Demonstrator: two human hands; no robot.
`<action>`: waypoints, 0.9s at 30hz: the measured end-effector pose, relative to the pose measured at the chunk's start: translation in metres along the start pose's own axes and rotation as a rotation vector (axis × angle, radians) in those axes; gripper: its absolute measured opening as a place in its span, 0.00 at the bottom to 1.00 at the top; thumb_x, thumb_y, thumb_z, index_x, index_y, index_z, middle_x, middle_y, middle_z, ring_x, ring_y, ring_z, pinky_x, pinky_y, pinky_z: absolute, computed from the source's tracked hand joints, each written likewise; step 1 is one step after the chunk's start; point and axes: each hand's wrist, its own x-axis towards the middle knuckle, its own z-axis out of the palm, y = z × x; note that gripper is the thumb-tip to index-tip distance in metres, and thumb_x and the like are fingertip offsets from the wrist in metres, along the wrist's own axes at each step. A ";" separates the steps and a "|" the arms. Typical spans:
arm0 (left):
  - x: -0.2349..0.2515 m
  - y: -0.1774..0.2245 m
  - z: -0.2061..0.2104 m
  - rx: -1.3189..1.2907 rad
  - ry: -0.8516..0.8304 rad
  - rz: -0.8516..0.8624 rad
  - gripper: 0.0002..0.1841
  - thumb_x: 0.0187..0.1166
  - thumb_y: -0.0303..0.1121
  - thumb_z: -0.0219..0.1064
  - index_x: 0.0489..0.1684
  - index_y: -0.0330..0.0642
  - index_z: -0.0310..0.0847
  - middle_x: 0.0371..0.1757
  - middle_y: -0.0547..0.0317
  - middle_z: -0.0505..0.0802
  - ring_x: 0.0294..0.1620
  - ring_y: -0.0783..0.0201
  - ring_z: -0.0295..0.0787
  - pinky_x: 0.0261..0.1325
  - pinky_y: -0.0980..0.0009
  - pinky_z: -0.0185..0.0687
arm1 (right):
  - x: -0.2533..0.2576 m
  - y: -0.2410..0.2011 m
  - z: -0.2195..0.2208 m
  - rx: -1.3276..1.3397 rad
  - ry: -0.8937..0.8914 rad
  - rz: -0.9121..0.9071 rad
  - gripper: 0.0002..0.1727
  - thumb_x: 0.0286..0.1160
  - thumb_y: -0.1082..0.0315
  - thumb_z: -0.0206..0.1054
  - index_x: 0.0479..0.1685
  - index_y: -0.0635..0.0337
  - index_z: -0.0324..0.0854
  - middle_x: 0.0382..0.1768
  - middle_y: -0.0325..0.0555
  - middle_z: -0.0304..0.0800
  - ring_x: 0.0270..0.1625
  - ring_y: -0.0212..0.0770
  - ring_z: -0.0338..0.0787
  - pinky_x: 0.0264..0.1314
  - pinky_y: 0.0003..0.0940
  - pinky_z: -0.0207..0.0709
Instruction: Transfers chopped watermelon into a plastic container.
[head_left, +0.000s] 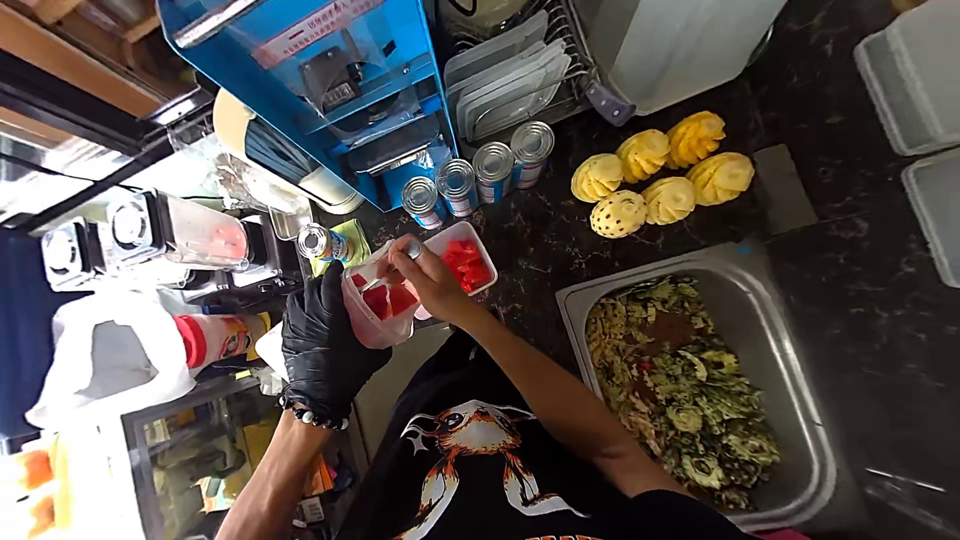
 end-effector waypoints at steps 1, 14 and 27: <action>0.000 -0.002 -0.001 0.007 0.008 -0.006 0.61 0.30 0.57 0.82 0.78 0.36 0.69 0.65 0.34 0.86 0.66 0.33 0.82 0.64 0.39 0.76 | 0.004 0.002 -0.002 -0.042 -0.038 0.003 0.18 0.94 0.67 0.42 0.54 0.72 0.74 0.44 0.52 0.89 0.45 0.39 0.91 0.53 0.39 0.87; -0.001 -0.008 -0.004 -0.008 -0.058 -0.052 0.64 0.23 0.53 0.87 0.80 0.39 0.69 0.61 0.36 0.87 0.63 0.34 0.83 0.62 0.40 0.77 | -0.040 -0.032 -0.088 -0.009 0.192 -0.048 0.13 0.95 0.57 0.42 0.53 0.48 0.72 0.46 0.36 0.86 0.46 0.32 0.87 0.51 0.30 0.82; 0.007 -0.005 -0.008 0.051 -0.114 0.003 0.64 0.25 0.52 0.87 0.81 0.37 0.68 0.61 0.36 0.86 0.63 0.34 0.83 0.62 0.40 0.77 | -0.025 -0.004 -0.059 -0.037 0.068 0.104 0.17 0.94 0.58 0.39 0.53 0.55 0.73 0.42 0.38 0.86 0.43 0.33 0.88 0.50 0.36 0.84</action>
